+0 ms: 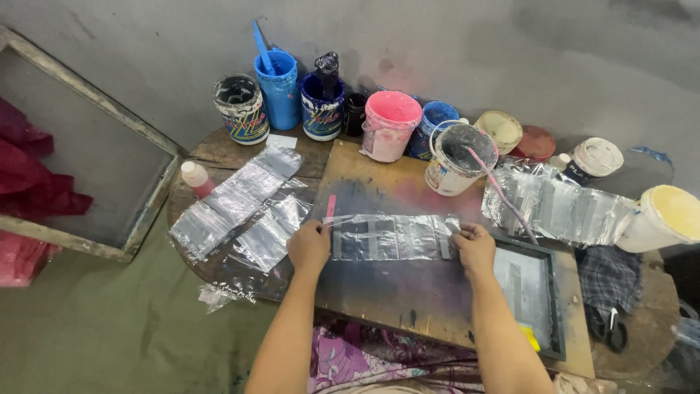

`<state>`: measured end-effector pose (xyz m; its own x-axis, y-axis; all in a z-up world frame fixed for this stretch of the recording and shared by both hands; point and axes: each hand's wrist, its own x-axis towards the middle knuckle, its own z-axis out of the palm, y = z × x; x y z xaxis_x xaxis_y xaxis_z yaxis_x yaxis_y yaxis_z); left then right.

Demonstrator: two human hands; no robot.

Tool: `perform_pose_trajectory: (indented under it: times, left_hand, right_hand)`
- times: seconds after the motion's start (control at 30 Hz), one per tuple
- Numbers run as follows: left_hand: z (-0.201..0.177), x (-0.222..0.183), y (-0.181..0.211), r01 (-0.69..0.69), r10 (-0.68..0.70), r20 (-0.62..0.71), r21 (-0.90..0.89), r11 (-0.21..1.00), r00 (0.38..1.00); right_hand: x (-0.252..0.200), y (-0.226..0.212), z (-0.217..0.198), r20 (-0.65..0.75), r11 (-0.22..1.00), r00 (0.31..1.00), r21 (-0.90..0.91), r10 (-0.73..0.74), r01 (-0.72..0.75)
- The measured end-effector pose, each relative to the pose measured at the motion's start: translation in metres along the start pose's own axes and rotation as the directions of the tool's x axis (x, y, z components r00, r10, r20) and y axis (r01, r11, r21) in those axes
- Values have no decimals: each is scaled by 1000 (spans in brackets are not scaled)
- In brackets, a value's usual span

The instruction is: Applying adhesive to small plastic bags using a stencil frame and a sponge tool.

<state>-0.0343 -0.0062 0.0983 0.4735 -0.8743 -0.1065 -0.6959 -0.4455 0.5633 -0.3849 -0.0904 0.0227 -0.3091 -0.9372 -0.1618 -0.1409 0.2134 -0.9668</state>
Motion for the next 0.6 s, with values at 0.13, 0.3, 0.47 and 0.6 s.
perform_pose_trajectory:
  times: [0.13,0.3,0.47,0.6]
  left_hand:
    - [-8,6,-8,36,-29,46,-152,988,999]
    - [-1,12,-22,117,-99,77,-289,950,992]
    - [-20,8,-38,152,-165,7,-437,886,986]
    - [-54,1,-76,189,-260,-80,-492,850,962]
  right_hand:
    - [10,8,-1,27,1000,1000,13,-10,10]
    - [2,-2,1,65,997,998,77,-6,1]
    - [27,3,31,161,998,987,66,-28,17]
    - [49,-19,99,291,990,951,-59,-109,132]
